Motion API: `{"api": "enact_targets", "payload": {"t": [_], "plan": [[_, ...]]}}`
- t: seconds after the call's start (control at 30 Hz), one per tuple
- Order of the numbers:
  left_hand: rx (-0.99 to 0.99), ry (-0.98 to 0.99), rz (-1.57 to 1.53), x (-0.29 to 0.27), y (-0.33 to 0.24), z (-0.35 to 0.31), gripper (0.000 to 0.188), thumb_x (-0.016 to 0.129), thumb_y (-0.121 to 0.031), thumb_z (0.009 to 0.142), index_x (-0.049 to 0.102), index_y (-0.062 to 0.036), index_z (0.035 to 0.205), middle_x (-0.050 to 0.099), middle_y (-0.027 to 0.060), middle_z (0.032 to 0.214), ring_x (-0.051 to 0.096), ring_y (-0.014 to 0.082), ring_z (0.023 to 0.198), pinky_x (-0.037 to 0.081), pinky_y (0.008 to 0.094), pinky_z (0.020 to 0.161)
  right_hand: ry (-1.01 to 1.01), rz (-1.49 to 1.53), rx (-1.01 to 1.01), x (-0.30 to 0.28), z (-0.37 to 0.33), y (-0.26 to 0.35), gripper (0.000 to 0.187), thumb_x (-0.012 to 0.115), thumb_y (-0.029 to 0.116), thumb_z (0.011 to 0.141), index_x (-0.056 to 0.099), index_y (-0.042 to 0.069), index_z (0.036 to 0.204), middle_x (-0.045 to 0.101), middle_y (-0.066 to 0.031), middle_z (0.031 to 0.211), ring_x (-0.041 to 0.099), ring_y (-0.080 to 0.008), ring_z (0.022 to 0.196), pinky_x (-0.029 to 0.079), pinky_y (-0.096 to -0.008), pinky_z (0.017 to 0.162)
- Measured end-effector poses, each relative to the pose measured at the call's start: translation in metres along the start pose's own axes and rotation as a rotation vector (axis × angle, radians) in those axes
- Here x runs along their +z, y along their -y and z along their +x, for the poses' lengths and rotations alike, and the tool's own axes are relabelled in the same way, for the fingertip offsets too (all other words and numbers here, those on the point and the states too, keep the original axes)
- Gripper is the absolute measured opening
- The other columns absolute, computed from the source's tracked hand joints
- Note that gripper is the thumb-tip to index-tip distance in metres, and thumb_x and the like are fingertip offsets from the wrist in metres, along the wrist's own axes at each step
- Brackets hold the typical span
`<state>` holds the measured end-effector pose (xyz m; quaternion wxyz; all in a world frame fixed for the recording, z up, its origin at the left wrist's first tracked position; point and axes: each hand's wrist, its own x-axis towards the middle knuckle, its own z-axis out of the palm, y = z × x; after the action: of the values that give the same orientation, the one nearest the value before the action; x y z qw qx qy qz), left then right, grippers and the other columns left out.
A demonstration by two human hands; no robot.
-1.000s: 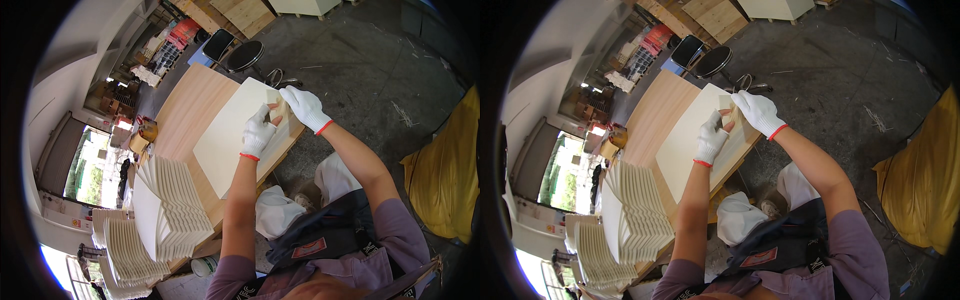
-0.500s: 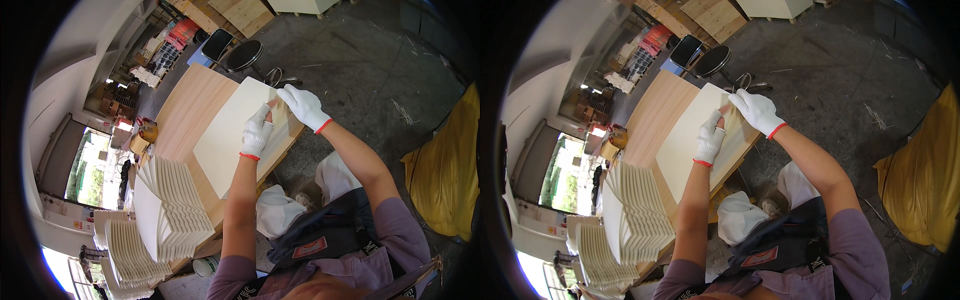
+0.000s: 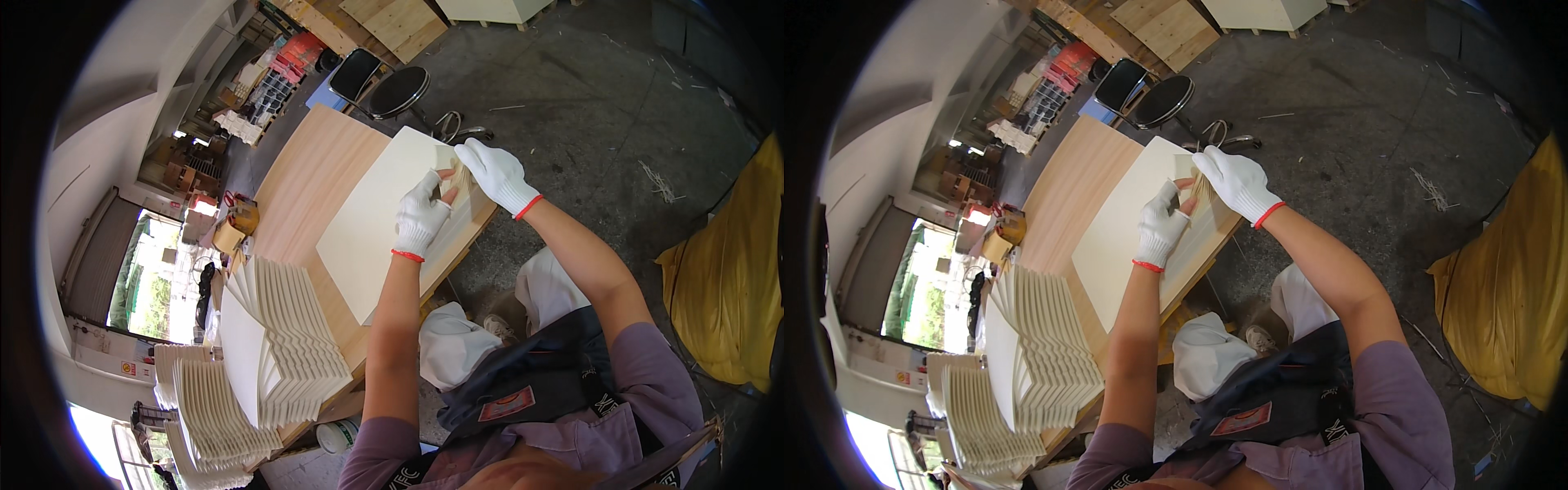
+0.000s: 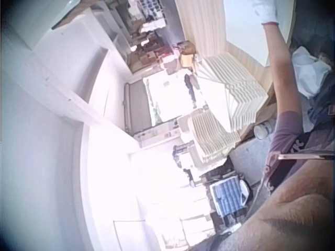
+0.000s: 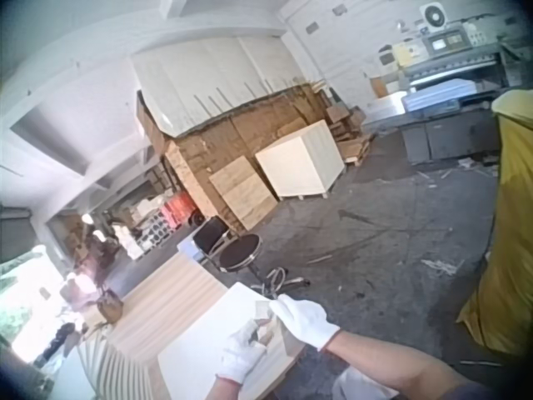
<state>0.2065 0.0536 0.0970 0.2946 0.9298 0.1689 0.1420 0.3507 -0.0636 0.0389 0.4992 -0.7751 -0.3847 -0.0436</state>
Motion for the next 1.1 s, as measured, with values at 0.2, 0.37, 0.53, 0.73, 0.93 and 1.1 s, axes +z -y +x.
{"api": "enact_targets", "payload": {"t": [0.2, 0.37, 0.53, 0.73, 0.93, 1.1], "plan": [[0.244, -0.185, 0.021, 0.006, 0.011, -0.001, 0.024, 0.056, -0.019, 0.101, 0.067, -0.0175, 0.123, 0.071, 0.0148, 0.09, 0.07, 0.0262, 0.082, 0.054, 0.0345, 0.079, -0.005, 0.0, -0.01, -0.002, -0.001, 0.006, 0.041, 0.039, 0.049, 0.106, 0.055, 0.012, 0.101, 0.066, -0.0186, 0.076, 0.065, -0.0402, 0.075, 0.047, -0.0521, 0.064], [-0.001, 0.005, 0.136, 0.001, -0.004, -0.002, 0.031, 0.071, -0.025, 0.093, 0.066, -0.0186, 0.122, 0.073, 0.0134, 0.097, 0.071, 0.0297, 0.09, 0.055, 0.0375, 0.082, -0.021, -0.002, -0.005, 0.0, -0.001, 0.0, 0.042, 0.038, 0.05, 0.106, 0.055, 0.011, 0.102, 0.067, -0.019, 0.078, 0.066, -0.0406, 0.077, 0.047, -0.0523, 0.065], [0.136, -0.123, 0.13, 0.006, 0.01, -0.002, 0.04, 0.081, -0.021, 0.084, 0.067, -0.0146, 0.121, 0.062, 0.0075, 0.078, 0.061, 0.0166, 0.067, 0.051, 0.0313, 0.069, 0.007, 0.001, 0.029, 0.0, -0.001, 0.005, 0.045, 0.037, 0.052, 0.106, 0.055, 0.011, 0.101, 0.067, -0.0195, 0.079, 0.066, -0.042, 0.078, 0.047, -0.0532, 0.066], [0.063, -0.026, 0.2, 0.004, -0.005, -0.003, 0.042, 0.074, -0.022, 0.086, 0.065, -0.0229, 0.127, 0.072, 0.0112, 0.11, 0.071, 0.0313, 0.094, 0.056, 0.0403, 0.083, 0.056, 0.045, 0.099, -0.011, -0.003, 0.008, 0.047, 0.039, 0.053, 0.105, 0.057, 0.009, 0.099, 0.065, -0.0211, 0.083, 0.064, -0.042, 0.084, 0.044, -0.0525, 0.07], [0.33, -0.218, 0.313, 0.01, -0.004, -0.013, 0.047, 0.069, -0.015, 0.082, 0.065, -0.0225, 0.129, 0.071, 0.0101, 0.115, 0.07, 0.0349, 0.096, 0.057, 0.0424, 0.083, 0.076, -0.129, 0.108, -0.047, -0.001, 0.006, 0.051, 0.046, 0.057, 0.099, 0.063, 0.009, 0.093, 0.068, -0.0162, 0.088, 0.067, -0.0364, 0.084, 0.05, -0.047, 0.072], [0.271, -0.145, 0.306, 0.009, 0.003, -0.008, 0.046, 0.067, -0.014, 0.084, 0.065, -0.022, 0.13, 0.069, 0.0092, 0.125, 0.069, 0.0334, 0.106, 0.056, 0.0404, 0.089, 0.194, -0.34, -0.116, -0.042, -0.006, -0.008, 0.054, 0.054, 0.06, 0.092, 0.066, 0.008, 0.09, 0.067, -0.0139, 0.081, 0.067, -0.0346, 0.079, 0.052, -0.0461, 0.072]]}}
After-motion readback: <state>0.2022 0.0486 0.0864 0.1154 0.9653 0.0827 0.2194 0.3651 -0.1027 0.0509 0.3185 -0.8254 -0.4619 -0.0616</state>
